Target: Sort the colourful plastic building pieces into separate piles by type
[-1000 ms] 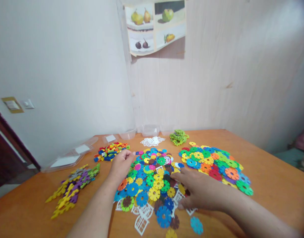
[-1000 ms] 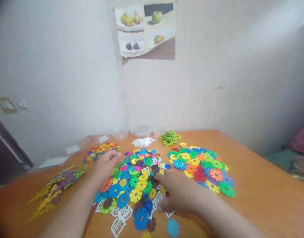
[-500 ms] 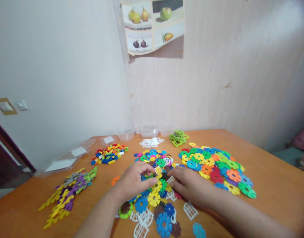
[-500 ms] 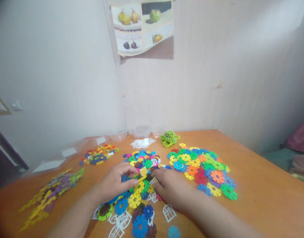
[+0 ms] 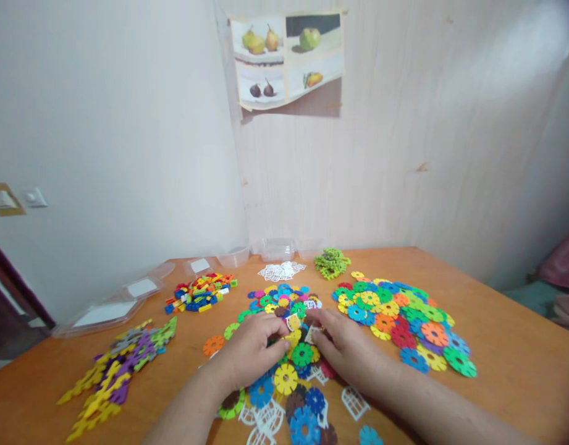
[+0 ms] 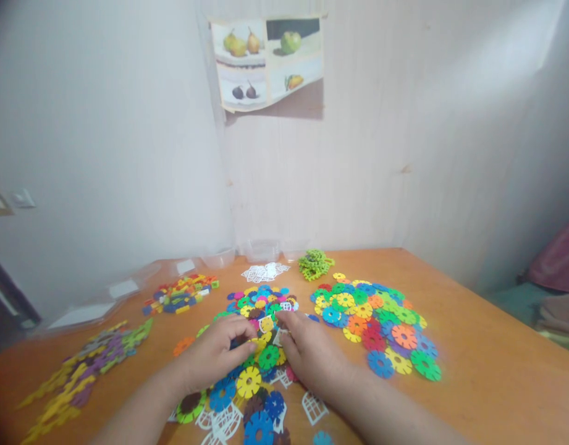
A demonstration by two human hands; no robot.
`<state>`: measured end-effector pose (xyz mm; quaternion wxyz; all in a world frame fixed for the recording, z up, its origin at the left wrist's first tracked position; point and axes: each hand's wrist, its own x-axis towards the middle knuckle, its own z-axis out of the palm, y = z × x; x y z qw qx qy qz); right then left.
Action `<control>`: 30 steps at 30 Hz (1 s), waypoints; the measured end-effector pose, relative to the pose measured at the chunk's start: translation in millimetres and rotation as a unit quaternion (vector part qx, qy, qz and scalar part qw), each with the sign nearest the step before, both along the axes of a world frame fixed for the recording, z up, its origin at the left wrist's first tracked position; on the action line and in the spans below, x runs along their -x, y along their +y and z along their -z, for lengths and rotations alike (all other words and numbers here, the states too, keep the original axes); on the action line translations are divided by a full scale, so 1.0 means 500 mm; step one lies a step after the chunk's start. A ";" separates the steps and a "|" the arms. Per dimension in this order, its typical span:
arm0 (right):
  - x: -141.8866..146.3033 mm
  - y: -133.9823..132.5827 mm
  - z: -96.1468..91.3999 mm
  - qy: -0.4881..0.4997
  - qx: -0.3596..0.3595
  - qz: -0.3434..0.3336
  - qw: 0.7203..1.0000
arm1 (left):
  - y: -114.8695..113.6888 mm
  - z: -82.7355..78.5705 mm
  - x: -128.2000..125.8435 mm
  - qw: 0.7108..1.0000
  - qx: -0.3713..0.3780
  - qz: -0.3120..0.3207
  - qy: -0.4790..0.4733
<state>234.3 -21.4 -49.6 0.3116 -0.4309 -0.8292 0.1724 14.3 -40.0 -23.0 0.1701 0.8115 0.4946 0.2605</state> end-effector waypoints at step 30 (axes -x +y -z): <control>-0.124 0.097 -0.040 -0.119 -0.115 0.258 0.952 | 0.022 -0.040 -0.043 0.945 0.101 -0.104 -0.293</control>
